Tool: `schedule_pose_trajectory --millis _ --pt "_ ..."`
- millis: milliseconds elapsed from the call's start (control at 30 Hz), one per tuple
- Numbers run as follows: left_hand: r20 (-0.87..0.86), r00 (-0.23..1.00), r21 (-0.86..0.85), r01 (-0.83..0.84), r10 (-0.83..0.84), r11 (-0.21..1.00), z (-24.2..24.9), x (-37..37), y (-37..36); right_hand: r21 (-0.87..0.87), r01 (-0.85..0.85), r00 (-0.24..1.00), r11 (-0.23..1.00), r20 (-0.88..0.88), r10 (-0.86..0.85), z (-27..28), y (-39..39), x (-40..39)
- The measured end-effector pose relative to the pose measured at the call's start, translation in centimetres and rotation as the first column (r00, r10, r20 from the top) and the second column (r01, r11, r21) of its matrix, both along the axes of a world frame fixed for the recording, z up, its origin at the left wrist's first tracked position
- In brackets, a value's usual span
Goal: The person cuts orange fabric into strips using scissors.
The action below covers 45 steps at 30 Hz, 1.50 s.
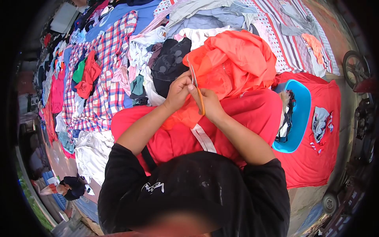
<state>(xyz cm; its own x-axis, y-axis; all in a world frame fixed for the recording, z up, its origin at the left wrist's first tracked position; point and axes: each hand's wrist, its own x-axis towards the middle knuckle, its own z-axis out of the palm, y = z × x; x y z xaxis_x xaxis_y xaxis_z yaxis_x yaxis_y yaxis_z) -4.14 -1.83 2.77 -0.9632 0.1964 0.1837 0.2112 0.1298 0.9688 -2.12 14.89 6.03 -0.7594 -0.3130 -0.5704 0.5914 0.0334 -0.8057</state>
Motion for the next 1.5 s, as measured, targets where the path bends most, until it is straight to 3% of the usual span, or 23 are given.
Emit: schedule_pose_trajectory --millis 633,833,933,1033,1233,1333,1433,1500 --pt "0.073 0.983 -0.099 0.175 -0.168 0.980 0.5 1.1 0.1 -0.129 0.054 0.996 0.990 0.078 -0.044 0.5 0.6 -0.9" --pt "0.156 0.939 0.125 0.290 -0.307 0.949 0.1 1.8 0.4 -0.172 0.109 0.991 0.979 0.097 -0.093 0.6 0.7 -1.7" --pt "-0.042 0.960 -0.066 0.273 -0.276 0.960 0.4 1.8 0.2 -0.166 0.088 0.993 0.982 0.090 -0.074 0.0 0.9 -1.7" --pt "0.050 0.952 -0.167 0.305 -0.301 0.938 0.3 2.0 -0.5 -0.110 0.041 0.997 0.993 0.065 -0.034 0.6 1.3 -1.9" --pt "0.096 0.938 -0.150 0.346 -0.334 0.926 -0.3 2.4 -1.1 -0.047 0.027 0.999 0.999 0.033 -0.025 1.3 1.1 -1.6" --pt "0.317 0.878 -0.127 0.415 -0.360 0.901 -0.8 1.9 -1.7 0.016 -0.004 0.998 1.000 -0.058 0.005 1.4 0.3 -1.5" --pt "0.362 0.921 0.182 0.080 -0.143 0.980 0.6 0.6 -1.7 0.031 0.003 0.992 1.000 -0.128 0.001 1.1 0.4 -1.8" --pt "0.373 0.927 0.183 -0.045 -0.027 0.982 1.9 -0.4 -1.9 0.102 -0.025 0.985 0.994 -0.169 0.042 0.2 0.2 -1.6"
